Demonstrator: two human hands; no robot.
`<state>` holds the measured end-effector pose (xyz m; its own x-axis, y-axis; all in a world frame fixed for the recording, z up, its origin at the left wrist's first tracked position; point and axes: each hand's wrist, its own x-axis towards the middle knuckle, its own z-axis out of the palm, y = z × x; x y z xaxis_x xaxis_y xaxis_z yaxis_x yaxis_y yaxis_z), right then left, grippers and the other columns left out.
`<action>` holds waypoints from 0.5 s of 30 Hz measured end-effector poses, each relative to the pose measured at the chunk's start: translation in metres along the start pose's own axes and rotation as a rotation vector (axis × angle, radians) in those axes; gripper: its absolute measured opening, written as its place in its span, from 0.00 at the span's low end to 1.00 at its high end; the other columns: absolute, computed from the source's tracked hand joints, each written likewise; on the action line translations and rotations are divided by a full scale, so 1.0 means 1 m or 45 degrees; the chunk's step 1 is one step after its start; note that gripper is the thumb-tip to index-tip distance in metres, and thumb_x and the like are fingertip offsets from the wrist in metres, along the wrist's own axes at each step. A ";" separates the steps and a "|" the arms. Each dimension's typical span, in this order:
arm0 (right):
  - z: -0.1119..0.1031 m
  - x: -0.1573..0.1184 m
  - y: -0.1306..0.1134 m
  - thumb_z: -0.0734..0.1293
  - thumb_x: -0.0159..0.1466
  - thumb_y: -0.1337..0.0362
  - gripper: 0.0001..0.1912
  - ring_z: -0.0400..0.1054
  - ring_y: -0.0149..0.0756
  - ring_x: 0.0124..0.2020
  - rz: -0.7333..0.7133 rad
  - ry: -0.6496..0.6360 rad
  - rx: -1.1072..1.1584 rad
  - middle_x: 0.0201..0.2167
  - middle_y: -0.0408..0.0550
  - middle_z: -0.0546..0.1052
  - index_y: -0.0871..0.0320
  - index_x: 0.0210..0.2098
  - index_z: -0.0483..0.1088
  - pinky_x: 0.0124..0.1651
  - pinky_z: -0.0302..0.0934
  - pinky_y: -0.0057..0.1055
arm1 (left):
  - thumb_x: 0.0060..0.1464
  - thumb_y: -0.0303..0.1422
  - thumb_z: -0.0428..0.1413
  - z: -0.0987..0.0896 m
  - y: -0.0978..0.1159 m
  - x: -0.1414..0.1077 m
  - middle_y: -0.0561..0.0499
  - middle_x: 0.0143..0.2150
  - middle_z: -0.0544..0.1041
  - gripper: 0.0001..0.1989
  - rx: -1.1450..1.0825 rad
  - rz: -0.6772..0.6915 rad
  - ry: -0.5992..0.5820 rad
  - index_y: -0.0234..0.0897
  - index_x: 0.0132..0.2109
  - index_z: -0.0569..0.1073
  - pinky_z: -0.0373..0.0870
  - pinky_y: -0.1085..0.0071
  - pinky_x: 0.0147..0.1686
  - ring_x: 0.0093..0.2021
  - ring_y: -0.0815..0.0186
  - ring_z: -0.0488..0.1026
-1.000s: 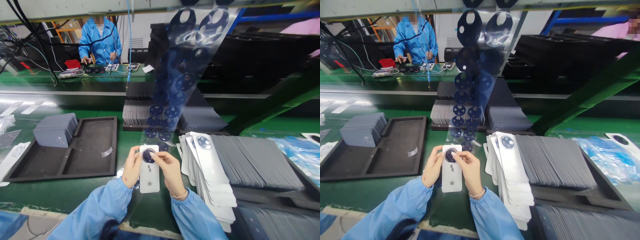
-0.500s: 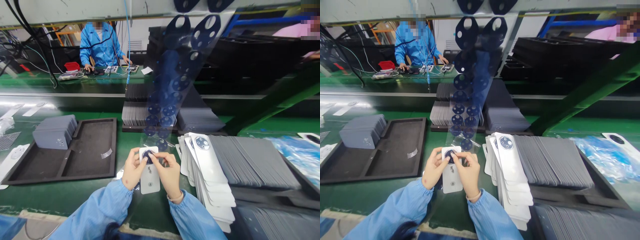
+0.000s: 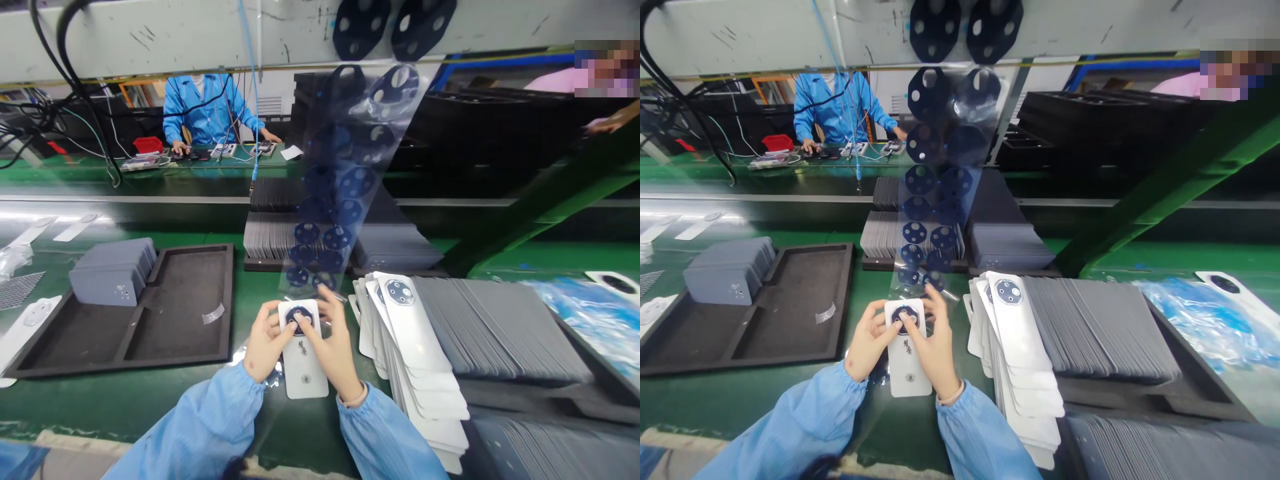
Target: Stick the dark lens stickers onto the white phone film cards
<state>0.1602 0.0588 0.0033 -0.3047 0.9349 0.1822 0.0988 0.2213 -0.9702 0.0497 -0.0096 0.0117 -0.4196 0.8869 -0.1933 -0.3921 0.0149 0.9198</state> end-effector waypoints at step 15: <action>-0.010 0.010 -0.001 0.69 0.62 0.54 0.32 0.73 0.38 0.44 0.258 -0.650 0.619 0.48 0.48 0.76 0.51 0.62 0.57 0.46 0.68 0.35 | 0.42 0.39 0.70 -0.003 0.003 0.005 0.46 0.37 0.83 0.29 -0.054 -0.042 0.077 0.36 0.47 0.65 0.76 0.70 0.27 0.27 0.64 0.79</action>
<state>0.1666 0.0703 0.0080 -0.7405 0.6720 0.0098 -0.1955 -0.2015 -0.9598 0.0436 -0.0070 0.0127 -0.4539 0.8569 -0.2444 -0.4402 0.0228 0.8976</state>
